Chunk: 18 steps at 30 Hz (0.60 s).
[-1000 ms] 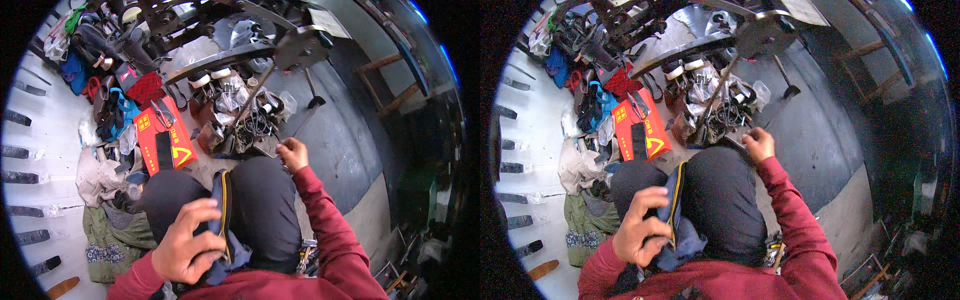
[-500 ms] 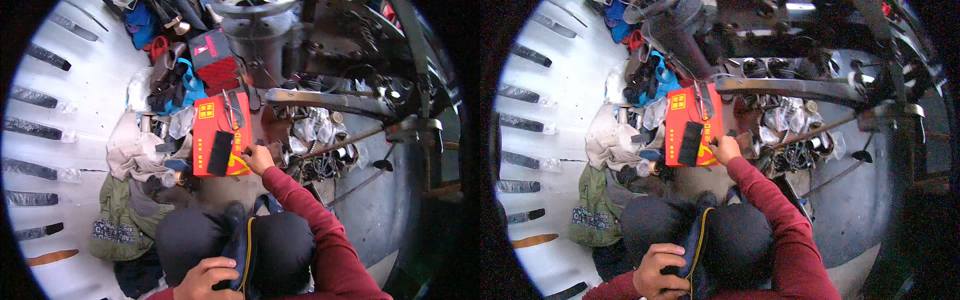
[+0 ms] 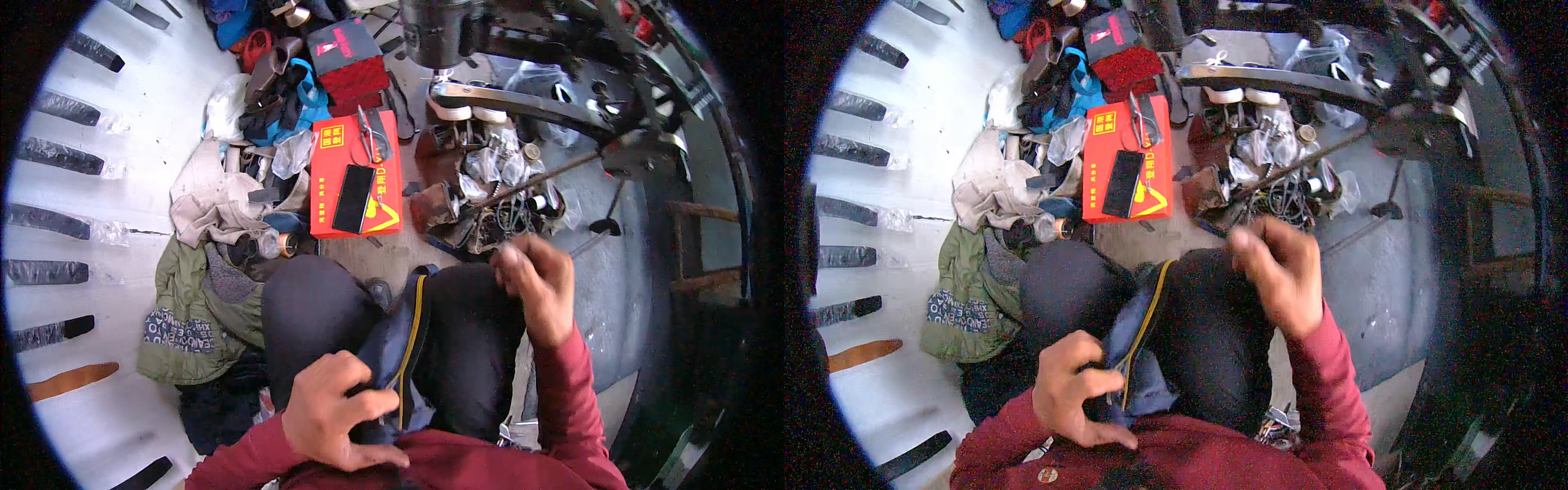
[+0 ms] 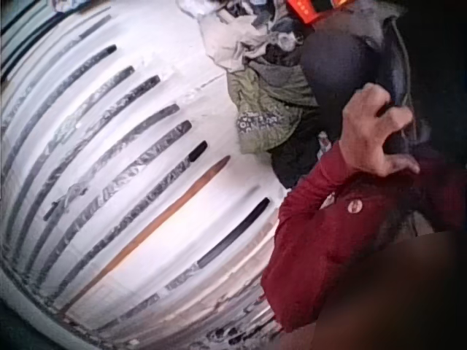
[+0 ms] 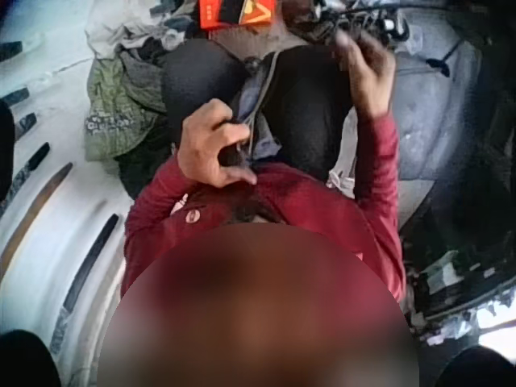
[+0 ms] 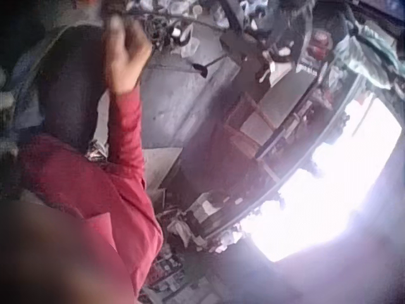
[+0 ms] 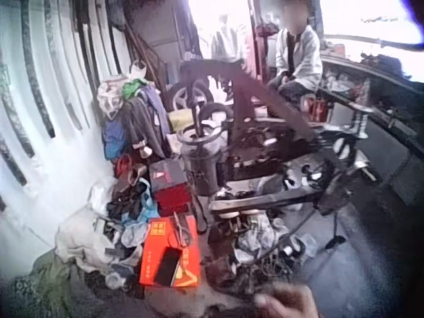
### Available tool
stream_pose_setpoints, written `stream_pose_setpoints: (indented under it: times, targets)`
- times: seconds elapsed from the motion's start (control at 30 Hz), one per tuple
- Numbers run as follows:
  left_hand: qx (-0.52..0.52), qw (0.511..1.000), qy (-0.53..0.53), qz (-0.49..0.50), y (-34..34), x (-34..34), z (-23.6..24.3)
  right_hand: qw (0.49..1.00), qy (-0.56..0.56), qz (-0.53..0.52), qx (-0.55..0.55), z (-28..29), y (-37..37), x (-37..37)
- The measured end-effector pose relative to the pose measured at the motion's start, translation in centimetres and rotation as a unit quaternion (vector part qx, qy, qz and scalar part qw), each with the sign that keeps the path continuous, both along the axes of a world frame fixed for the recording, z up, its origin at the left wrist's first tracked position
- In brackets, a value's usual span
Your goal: The person threads a yellow cord through a dark blue bag, then uses a sewing machine to stitch along the bag's edge. The person repeatedly positions the bag under the needle and operates the machine to sew.
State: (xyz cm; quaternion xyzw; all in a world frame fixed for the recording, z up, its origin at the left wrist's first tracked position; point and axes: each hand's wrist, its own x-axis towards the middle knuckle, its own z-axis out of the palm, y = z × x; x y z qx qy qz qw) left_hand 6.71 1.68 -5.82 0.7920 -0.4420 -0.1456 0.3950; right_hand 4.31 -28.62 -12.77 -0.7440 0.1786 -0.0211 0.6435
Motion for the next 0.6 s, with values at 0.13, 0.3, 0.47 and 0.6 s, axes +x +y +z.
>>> stream_pose_setpoints:
  times: [0.13,0.3,0.47,0.6]
  targets:
    - [-0.005,0.999,-0.011,-0.032,0.4,-0.8,0.6,0.995,0.011,0.104,0.002,5.7,5.7,-5.8]
    - [-0.021,0.997,-0.042,-0.056,1.4,-2.5,0.6,0.963,0.146,0.150,0.167,4.2,11.0,-7.5]
    - [-0.038,0.998,-0.031,-0.042,2.7,-3.4,0.1,0.935,0.119,0.127,0.309,4.1,12.3,-8.8]
    - [-0.056,0.998,-0.018,-0.009,3.6,-3.5,-0.5,0.925,0.092,0.143,0.340,4.0,10.8,-10.4]
